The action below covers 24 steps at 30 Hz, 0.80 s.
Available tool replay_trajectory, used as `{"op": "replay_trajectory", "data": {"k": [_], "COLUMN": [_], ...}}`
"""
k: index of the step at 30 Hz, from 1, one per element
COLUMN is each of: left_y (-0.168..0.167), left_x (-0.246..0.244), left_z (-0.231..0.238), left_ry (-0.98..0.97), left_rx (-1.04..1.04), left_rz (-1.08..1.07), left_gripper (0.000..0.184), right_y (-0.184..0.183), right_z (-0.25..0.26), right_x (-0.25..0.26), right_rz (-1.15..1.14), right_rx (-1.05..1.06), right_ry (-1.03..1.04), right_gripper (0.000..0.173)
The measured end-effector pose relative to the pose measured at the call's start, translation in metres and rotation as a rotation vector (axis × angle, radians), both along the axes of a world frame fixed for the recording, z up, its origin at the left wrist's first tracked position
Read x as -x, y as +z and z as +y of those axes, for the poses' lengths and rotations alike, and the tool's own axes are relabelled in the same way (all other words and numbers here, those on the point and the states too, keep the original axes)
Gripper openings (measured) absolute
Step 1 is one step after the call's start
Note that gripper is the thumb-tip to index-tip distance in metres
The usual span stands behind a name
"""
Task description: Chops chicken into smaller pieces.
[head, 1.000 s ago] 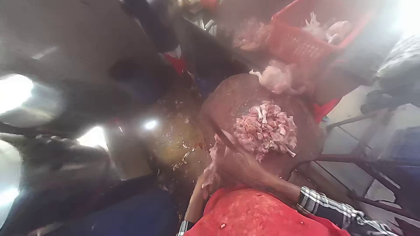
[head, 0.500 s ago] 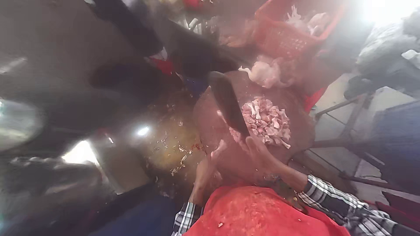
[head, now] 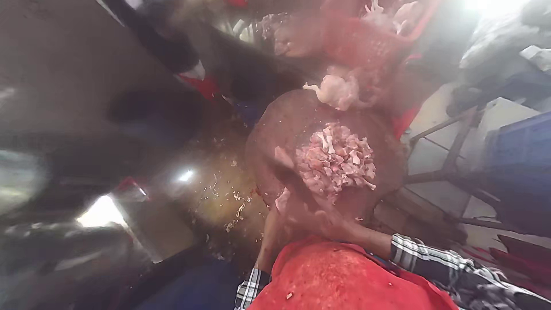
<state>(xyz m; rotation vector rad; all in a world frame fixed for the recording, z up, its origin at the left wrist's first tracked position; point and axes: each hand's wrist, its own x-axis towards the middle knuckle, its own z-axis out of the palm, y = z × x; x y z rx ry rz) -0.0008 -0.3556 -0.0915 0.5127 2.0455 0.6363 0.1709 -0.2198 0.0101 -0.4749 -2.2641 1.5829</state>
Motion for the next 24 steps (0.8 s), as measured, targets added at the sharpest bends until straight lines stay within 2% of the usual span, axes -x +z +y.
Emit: {"op": "replay_trajectory", "data": {"k": [1, 2, 4, 6, 8, 9, 12, 14, 15, 17, 18, 20, 22, 24], "left_y": [0.001, 0.003, 0.008, 0.015, 0.011, 0.005, -0.006, -0.006, -0.004, -0.002, 0.001, 0.013, 0.018, 0.0], "left_x": [-0.002, -0.002, -0.003, 0.0, -0.011, -0.014, -0.034, -0.04, -0.042, -0.043, -0.042, -0.031, -0.017, -0.004], "left_z": [0.0, 0.0, -0.003, -0.005, -0.014, -0.013, -0.013, -0.015, -0.016, -0.018, -0.018, -0.021, -0.025, -0.024], "left_ry": [-0.001, 0.007, 0.067, 0.231, 0.369, 0.402, 0.491, 0.506, 0.515, 0.495, 0.43, 0.224, 0.132, 0.218], "left_rx": [0.007, 0.003, -0.041, -0.228, -0.34, -0.332, -0.227, -0.216, -0.215, -0.231, -0.224, -0.134, -0.055, -0.098], "left_rz": [0.001, -0.001, -0.065, -0.323, -0.656, -0.757, -0.899, -0.927, -0.929, -0.9, -0.829, -0.508, -0.165, 0.022], "left_gripper": [0.051, 0.046, 0.043, 0.035, 0.034, 0.033, 0.034, 0.035, 0.034, 0.029, 0.026, 0.028, 0.038, 0.035], "right_y": [-0.021, -0.04, -0.067, -0.065, -0.039, -0.022, 0.023, 0.009, -0.016, -0.061, -0.074, -0.061, -0.02, 0.01], "right_z": [-0.001, 0.002, 0.012, 0.027, 0.032, 0.037, 0.027, 0.012, 0.006, 0.01, 0.018, 0.029, 0.028, 0.023], "right_x": [-0.012, -0.024, -0.037, -0.04, -0.04, -0.033, -0.012, -0.009, -0.017, -0.035, -0.036, -0.029, -0.023, -0.016], "right_rz": [-0.125, -0.367, -0.78, -0.862, -0.774, -0.65, -0.156, -0.004, -0.086, -0.48, -0.66, -0.83, -0.718, -0.411], "right_rx": [-0.023, -0.012, 0.094, 0.111, 0.104, 0.088, 0.092, 0.042, -0.006, 0.013, 0.05, 0.043, 0.035, 0.031], "right_ry": [0.029, 0.074, 0.121, 0.071, 0.02, 0.002, -0.004, -0.015, 0.007, 0.116, 0.151, 0.18, 0.168, 0.167], "right_gripper": [0.075, 0.067, 0.068, 0.073, 0.071, 0.07, 0.077, 0.081, 0.079, 0.066, 0.066, 0.071, 0.066, 0.071]}}
